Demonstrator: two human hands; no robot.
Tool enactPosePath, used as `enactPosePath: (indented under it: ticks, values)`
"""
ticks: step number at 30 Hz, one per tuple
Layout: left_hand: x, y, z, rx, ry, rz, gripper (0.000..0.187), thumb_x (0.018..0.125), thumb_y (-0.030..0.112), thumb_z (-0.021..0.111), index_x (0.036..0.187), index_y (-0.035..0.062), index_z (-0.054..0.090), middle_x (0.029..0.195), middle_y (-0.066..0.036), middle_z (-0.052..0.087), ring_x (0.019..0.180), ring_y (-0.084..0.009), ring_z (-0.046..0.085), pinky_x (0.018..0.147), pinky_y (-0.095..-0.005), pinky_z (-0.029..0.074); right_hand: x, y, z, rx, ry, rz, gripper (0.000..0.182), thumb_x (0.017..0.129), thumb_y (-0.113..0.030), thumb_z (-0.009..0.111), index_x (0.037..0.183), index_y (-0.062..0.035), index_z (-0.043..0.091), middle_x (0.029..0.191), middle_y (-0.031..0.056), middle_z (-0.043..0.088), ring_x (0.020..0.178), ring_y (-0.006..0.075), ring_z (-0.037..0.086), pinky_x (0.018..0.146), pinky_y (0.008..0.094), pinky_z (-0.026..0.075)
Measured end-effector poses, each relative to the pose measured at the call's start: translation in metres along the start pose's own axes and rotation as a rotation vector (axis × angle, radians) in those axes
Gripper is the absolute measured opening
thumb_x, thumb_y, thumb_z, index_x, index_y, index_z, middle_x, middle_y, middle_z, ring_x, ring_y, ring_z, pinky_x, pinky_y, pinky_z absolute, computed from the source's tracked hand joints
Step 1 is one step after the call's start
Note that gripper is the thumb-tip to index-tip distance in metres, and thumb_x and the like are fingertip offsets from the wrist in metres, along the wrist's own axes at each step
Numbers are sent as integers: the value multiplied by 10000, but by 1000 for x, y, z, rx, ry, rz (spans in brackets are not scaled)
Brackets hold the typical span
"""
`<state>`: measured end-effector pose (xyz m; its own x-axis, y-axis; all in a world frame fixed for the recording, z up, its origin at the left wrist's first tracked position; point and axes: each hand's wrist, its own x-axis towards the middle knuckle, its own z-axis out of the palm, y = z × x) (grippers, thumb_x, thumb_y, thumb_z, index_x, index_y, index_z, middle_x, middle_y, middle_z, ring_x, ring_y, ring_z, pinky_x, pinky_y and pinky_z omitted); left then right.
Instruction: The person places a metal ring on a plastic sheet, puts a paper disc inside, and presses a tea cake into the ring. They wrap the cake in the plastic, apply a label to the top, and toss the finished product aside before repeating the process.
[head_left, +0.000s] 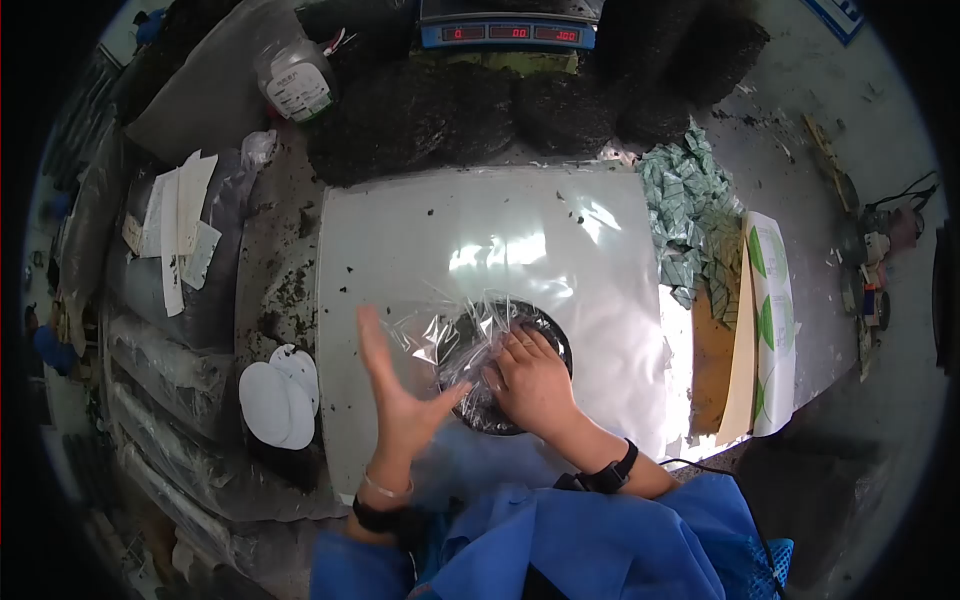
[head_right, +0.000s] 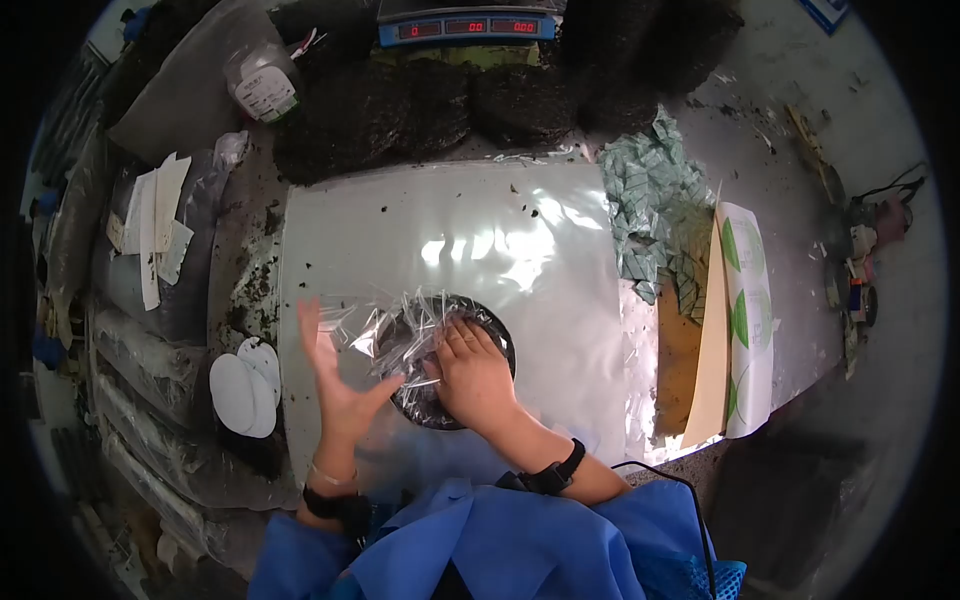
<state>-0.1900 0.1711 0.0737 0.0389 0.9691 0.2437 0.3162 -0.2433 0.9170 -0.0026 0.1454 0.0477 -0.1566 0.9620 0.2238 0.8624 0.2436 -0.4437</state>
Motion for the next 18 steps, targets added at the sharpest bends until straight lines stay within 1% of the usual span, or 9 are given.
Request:
enactPosePath:
  ticks: [1,2,5,6,7,9,13,17,18]
  values:
    - [11,-34,5,-318,-315,-248,564,786,124,844,1270,-19,593,1072,-111,660,1002,-246,654,995,-412,509,0,0,-6,22,-87,5,362,818,-139,674,1136,34,666,1218,239,666,1221,369,603,1125,460,418]
    - [28,-20,23,-238,-387,-141,590,749,84,855,1277,25,598,1052,-84,648,1026,-244,632,1090,-450,455,4,4,-9,34,-155,6,366,825,-166,690,1133,30,670,1222,236,660,1249,357,585,1143,458,399]
    - [37,5,35,130,-441,572,325,711,120,805,1018,64,713,983,-57,655,1034,-231,641,1148,-465,429,-5,22,-18,181,-144,-103,395,774,-182,755,1122,-11,678,1205,244,648,1226,384,584,1129,478,411]
    - [28,7,35,147,-349,674,162,717,102,757,866,60,708,956,-50,664,1073,-228,652,1122,-449,463,-13,21,-16,225,-46,-68,382,709,-148,793,1054,-33,676,1180,241,643,1190,405,593,1081,477,457]
    - [28,1,35,143,-352,675,162,717,102,757,866,60,708,956,-50,664,1073,-228,652,1122,-449,463,-16,20,-14,223,-45,-63,382,709,-148,793,1054,-33,676,1180,241,643,1190,405,593,1081,477,457]
    - [23,-14,27,112,-550,725,147,661,47,747,796,58,691,1003,-81,674,1134,-264,654,1084,-446,495,-22,12,-13,355,275,-21,376,689,-107,787,1037,-45,658,1149,240,639,1159,420,599,1024,461,497]
    - [25,-5,41,592,-659,579,202,731,49,682,928,26,640,1060,-78,646,1153,-216,601,1006,-306,514,-7,7,-10,110,0,31,531,724,-74,759,1204,18,552,1192,186,627,1105,342,626,939,401,528]
    - [16,6,43,720,-636,493,400,765,28,656,1156,-2,575,1195,-132,572,1173,-282,563,1037,-347,477,-1,0,-5,-14,78,0,602,797,-152,655,1339,38,475,1220,167,623,1092,323,609,961,406,484]
    - [15,12,38,500,-705,279,485,778,5,625,1252,-24,525,1337,-184,525,1258,-351,529,1095,-406,439,-4,1,-1,-34,32,22,618,838,-154,601,1400,26,414,1231,148,596,1137,311,577,1035,389,434]
